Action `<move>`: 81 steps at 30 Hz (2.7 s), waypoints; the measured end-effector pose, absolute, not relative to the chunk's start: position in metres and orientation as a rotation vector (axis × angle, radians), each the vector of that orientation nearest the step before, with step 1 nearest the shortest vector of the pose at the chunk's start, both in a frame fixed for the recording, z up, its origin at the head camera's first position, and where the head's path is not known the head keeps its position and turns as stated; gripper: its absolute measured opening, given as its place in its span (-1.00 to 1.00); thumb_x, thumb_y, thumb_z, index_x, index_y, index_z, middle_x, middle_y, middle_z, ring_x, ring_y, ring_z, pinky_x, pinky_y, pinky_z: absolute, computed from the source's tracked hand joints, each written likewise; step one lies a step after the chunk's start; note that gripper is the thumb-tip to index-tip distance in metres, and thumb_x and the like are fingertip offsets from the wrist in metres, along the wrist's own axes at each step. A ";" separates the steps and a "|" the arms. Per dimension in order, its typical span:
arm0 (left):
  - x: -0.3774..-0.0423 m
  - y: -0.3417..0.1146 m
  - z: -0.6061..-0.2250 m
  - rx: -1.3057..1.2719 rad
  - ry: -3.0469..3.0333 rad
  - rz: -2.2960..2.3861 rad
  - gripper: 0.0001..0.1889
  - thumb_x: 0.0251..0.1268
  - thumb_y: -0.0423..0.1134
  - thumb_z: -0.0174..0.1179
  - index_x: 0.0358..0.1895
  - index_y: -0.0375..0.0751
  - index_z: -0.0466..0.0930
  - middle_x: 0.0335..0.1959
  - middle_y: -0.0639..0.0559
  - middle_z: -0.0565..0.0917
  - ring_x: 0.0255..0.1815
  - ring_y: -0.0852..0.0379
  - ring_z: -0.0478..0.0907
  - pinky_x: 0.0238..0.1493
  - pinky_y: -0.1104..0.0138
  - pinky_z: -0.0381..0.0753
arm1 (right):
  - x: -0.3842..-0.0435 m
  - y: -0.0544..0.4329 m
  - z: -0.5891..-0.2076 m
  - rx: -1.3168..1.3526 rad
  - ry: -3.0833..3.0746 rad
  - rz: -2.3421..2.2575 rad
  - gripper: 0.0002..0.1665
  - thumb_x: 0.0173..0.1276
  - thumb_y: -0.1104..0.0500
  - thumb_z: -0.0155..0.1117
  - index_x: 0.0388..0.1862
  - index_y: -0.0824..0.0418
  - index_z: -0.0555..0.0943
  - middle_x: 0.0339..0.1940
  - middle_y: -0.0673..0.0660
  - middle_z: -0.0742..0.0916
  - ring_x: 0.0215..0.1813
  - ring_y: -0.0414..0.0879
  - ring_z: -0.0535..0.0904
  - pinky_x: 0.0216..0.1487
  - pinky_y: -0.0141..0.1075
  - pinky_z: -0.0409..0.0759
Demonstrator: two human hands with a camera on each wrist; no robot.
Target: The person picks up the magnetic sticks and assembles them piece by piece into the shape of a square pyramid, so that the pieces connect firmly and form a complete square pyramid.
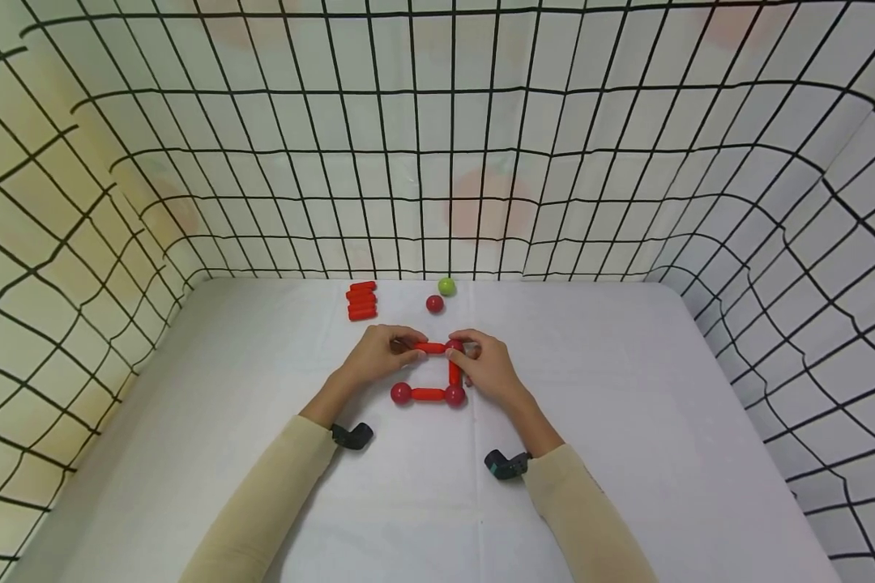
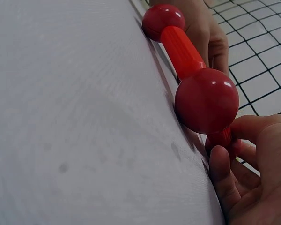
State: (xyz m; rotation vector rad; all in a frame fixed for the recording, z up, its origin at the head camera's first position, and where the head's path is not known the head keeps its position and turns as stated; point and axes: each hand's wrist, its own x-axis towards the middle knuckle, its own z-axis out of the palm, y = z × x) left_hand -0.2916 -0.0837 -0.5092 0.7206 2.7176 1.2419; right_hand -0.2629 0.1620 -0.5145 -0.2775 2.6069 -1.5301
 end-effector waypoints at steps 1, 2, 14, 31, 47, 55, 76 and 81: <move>-0.292 -0.084 -0.509 0.723 2.715 1.245 -0.72 0.34 -0.14 0.41 0.08 -0.02 0.77 -0.18 0.16 0.79 -0.14 0.20 0.67 0.05 0.33 0.72 | -0.263 0.162 -0.515 -0.274 2.607 -1.532 -0.55 0.48 -0.01 0.35 0.28 0.08 0.61 -0.50 0.12 0.63 -0.63 -0.01 0.54 -0.48 -0.34 0.55; -0.294 -0.084 -0.509 0.723 2.716 1.248 -0.72 0.35 -0.12 0.40 0.08 -0.02 0.77 -0.18 0.16 0.79 -0.14 0.21 0.68 0.05 0.33 0.72 | -0.263 0.162 -0.515 -0.272 2.606 -1.532 -0.55 0.48 -0.01 0.35 0.28 0.08 0.61 -0.50 0.13 0.64 -0.63 -0.01 0.54 -0.48 -0.34 0.55; -0.319 -0.079 -0.503 0.584 2.727 1.400 -0.55 0.41 0.03 0.33 0.24 -0.11 0.67 0.11 0.00 0.74 0.02 0.05 0.72 0.12 0.20 0.74 | -0.259 0.164 -0.516 -0.250 2.614 -1.555 -0.56 0.47 0.01 0.37 0.26 0.09 0.64 -0.49 0.14 0.63 -0.64 -0.02 0.53 -0.51 -0.35 0.54; -0.347 -0.063 -0.497 0.614 2.800 1.192 -0.43 0.41 -0.07 0.33 0.46 0.02 0.49 0.42 -0.02 0.54 -0.01 -0.01 0.65 0.09 0.22 0.71 | -0.258 0.162 -0.522 -0.262 2.619 -1.575 -0.58 0.45 0.03 0.38 0.25 0.06 0.67 -0.30 0.16 0.68 -0.60 -0.06 0.53 -0.51 -0.37 0.58; -0.349 -0.069 -0.499 0.539 2.737 1.276 -0.56 0.45 -0.14 0.30 0.33 -0.05 0.55 0.25 0.00 0.66 0.14 -0.03 0.66 0.21 0.18 0.69 | -0.260 0.163 -0.521 -0.281 2.630 -1.576 -0.58 0.46 0.04 0.38 0.25 0.07 0.67 -0.27 0.17 0.69 -0.60 -0.06 0.53 -0.51 -0.38 0.58; -0.333 -0.085 -0.496 0.568 2.713 1.273 -0.52 0.41 -0.08 0.34 0.34 -0.08 0.61 0.14 -0.04 0.71 0.12 -0.03 0.68 0.18 0.19 0.71 | -0.258 0.163 -0.518 -0.247 2.636 -1.565 -0.55 0.46 0.03 0.37 0.28 0.09 0.66 -0.20 0.19 0.69 -0.56 -0.04 0.54 -0.48 -0.37 0.60; -0.291 -0.122 -0.506 0.594 2.631 1.402 -0.61 0.28 -0.18 0.46 0.17 -0.08 0.70 -0.06 0.06 0.76 -0.01 0.14 0.69 0.15 0.28 0.72 | -0.260 0.165 -0.519 -0.251 2.639 -1.570 -0.56 0.48 0.04 0.35 0.28 0.09 0.65 -0.21 0.20 0.68 -0.55 0.00 0.55 -0.46 -0.35 0.64; -0.286 -0.121 -0.511 0.594 2.647 1.369 -0.62 0.29 -0.17 0.46 0.16 -0.05 0.71 -0.04 0.10 0.76 -0.03 0.16 0.69 0.16 0.29 0.71 | -0.259 0.163 -0.519 -0.240 2.635 -1.566 -0.57 0.48 0.03 0.35 0.28 0.07 0.65 -0.22 0.20 0.68 -0.55 0.01 0.55 -0.46 -0.35 0.65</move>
